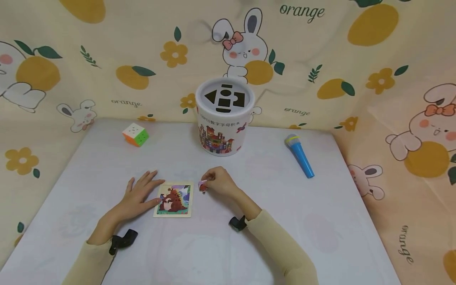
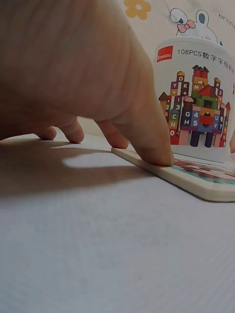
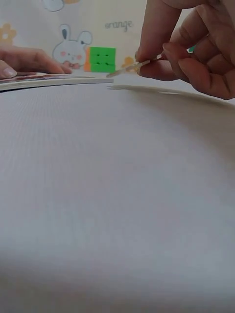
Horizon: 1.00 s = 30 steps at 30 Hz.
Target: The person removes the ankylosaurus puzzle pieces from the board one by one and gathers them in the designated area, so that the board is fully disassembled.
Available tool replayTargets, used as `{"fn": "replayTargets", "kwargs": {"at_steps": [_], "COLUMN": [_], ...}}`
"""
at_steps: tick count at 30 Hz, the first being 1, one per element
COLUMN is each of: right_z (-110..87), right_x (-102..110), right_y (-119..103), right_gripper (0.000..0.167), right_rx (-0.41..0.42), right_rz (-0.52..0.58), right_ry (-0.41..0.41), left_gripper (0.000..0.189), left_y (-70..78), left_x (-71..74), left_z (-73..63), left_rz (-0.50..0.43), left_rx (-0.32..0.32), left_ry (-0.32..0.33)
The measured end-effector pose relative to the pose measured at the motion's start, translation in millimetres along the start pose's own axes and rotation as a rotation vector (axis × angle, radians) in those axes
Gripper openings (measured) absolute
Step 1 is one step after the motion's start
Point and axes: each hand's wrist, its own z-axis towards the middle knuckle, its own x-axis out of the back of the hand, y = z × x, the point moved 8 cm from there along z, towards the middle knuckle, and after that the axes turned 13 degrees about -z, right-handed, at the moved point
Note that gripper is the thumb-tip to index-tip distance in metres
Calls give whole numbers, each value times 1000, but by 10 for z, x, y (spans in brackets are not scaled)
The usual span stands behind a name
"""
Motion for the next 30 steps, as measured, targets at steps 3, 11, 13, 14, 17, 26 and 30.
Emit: {"fn": "replayTargets", "kwargs": {"at_steps": [3, 11, 13, 14, 17, 26, 30], "right_z": [-18, -53, -53, -52, -49, -24, 42], "right_x": [8, 50, 56, 56, 51, 26, -71], "right_y": [33, 50, 59, 62, 62, -11, -218], "right_gripper": [9, 3, 4, 5, 7, 9, 4], "right_rx": [-26, -88, -95, -97, -84, -50, 35], "right_rz": [1, -84, -132, -157, -231, -316, -260], "right_ry": [0, 19, 19, 17, 8, -5, -45], "left_gripper": [60, 61, 60, 60, 60, 60, 61], "left_y": [-21, -32, -34, -36, -36, -21, -38], "left_x": [-4, -10, -13, -14, -15, -5, -16], "left_z": [-1, -2, -3, -3, -2, 2, 6], "left_rz": [5, -7, -7, -6, -8, -4, 0], "left_rx": [14, 22, 25, 26, 27, 6, 14], "left_ry": [-7, -6, -7, -7, -5, 13, 2]}}
